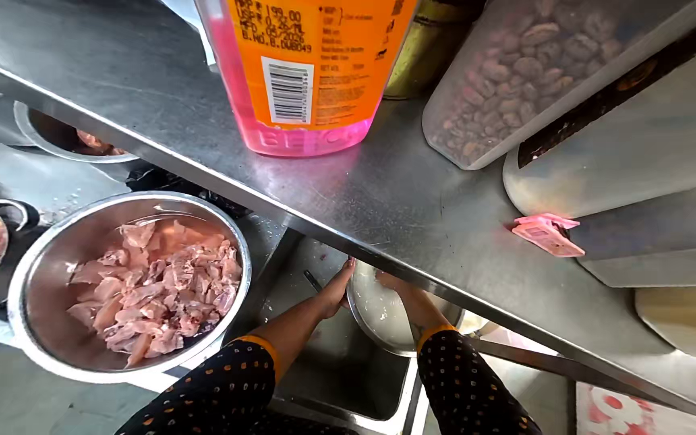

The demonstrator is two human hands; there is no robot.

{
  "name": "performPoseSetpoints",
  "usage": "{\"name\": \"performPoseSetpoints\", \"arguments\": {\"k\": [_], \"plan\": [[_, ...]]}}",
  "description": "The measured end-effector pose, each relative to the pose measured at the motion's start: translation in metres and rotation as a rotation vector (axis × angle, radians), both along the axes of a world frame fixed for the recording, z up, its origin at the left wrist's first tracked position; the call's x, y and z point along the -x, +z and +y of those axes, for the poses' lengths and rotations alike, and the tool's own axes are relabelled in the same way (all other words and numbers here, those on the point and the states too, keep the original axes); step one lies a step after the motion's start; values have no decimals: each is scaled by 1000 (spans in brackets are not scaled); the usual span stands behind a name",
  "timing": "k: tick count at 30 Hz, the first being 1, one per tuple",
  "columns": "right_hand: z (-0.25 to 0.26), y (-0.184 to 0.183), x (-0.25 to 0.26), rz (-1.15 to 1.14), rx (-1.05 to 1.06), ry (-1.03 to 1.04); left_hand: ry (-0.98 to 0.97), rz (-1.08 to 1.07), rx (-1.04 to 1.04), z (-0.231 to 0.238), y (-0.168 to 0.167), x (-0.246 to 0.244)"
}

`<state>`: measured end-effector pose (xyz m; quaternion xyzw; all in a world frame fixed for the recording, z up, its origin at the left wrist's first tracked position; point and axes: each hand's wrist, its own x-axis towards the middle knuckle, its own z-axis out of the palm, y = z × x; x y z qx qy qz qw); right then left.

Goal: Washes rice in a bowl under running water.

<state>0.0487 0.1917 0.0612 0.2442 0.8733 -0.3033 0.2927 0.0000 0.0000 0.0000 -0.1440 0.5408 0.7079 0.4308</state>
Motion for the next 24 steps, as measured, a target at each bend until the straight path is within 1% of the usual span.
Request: {"name": "performPoseSetpoints", "arguments": {"k": [1,2,3,4,6,7,10,12,13,14,15,16,17,18,19,20,21,22,23,24], "plan": [[6,-20,2,0,-70,205,6,8,-3,0,-1,0],[10,-47,4,94,-132,380,12,18,-2,1,-2,-1],[9,-78,9,225,-176,504,10,25,-11,0,-1,-1],[-2,-84,20,201,-187,564,15,33,-18,0,0,-2],[-29,-55,31,-4,-169,646,28,31,-41,0,0,-2],[-32,-44,27,-47,-168,682,31,21,-39,0,-2,-2],[-2,-35,7,-8,-69,717,19,8,-15,1,-9,-1],[33,-26,-2,92,33,649,16,8,-37,0,-12,-1],[51,-18,-7,163,37,599,22,-2,-43,0,-12,-1],[61,-1,-12,224,3,518,32,-18,-37,1,-10,-1],[53,32,-15,227,-74,398,40,-31,-25,2,-9,0],[26,84,-9,82,-161,217,40,-39,-9,3,-11,0],[-7,138,6,-160,-212,-23,29,-32,9,4,-13,0],[-20,147,6,-65,-283,-231,19,-17,29,5,-16,0],[-17,144,1,-9,-293,-300,12,-3,44,5,-16,0],[-1,132,-8,-22,-240,-267,2,12,53,5,-16,-1],[24,104,-22,-34,-192,-173,-7,27,58,4,-16,-1],[48,48,-34,98,-230,-79,-14,44,60,4,-16,-1],[62,-4,-28,146,-296,-2,-11,52,59,4,-16,-2],[65,-37,-19,93,-338,70,-5,43,57,4,-14,-2]]}}
